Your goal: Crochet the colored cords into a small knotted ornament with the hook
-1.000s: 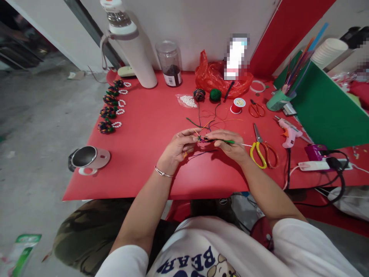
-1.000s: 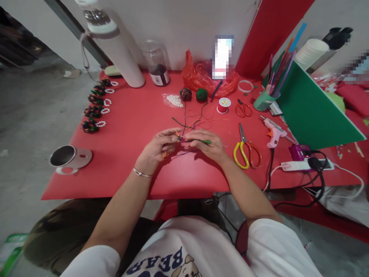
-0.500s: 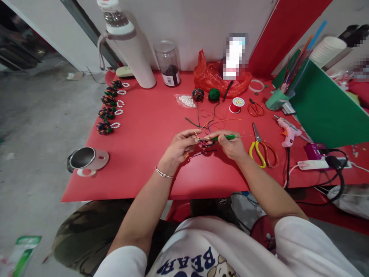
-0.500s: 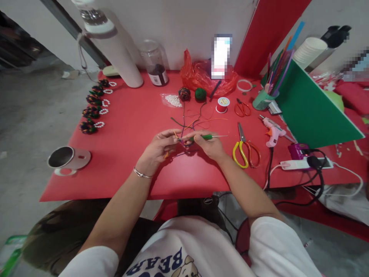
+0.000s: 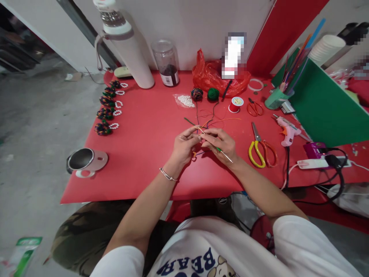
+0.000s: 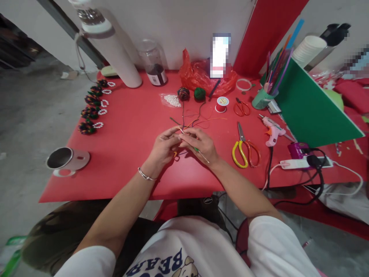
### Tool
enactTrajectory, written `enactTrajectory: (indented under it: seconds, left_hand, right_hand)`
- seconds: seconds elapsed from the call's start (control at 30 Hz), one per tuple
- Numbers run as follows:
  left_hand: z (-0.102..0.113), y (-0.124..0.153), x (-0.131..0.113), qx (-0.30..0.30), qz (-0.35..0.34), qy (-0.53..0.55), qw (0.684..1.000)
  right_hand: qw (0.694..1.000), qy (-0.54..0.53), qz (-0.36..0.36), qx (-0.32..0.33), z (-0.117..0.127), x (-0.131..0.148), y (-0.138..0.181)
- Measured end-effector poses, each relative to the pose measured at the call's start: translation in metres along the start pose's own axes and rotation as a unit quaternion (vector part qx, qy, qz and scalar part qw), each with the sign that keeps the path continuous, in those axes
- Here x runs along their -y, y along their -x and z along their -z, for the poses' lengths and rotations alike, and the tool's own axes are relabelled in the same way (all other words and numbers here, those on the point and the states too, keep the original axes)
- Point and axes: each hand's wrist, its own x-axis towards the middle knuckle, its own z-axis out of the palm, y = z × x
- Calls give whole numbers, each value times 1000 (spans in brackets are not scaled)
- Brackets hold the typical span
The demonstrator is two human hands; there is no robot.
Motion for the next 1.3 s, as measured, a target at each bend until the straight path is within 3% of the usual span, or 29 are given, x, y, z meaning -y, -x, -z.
enactTrajectory:
  seconds: [0.23,0.67,1.0,1.1,1.3]
  left_hand:
    - [5,1,-10,73,88,18,993]
    - [17,-2,-24,102,98,33,989]
    - [17,-2,-20,118,83,20,989]
    - [10,1,-14,91,53,-9,994]
    - [-1,1,-3,10,-18,-26,999]
  right_hand:
    - [988,-154,-30,11,5,3,-9]
    - [975,-180,-110,67,31,-4,-20]
    - [948,-255,-181,54,24,2,-17]
    - [957,-227,-178,42,14,1,-12]
    - [996,-61,-61,22,4,-2,-3]
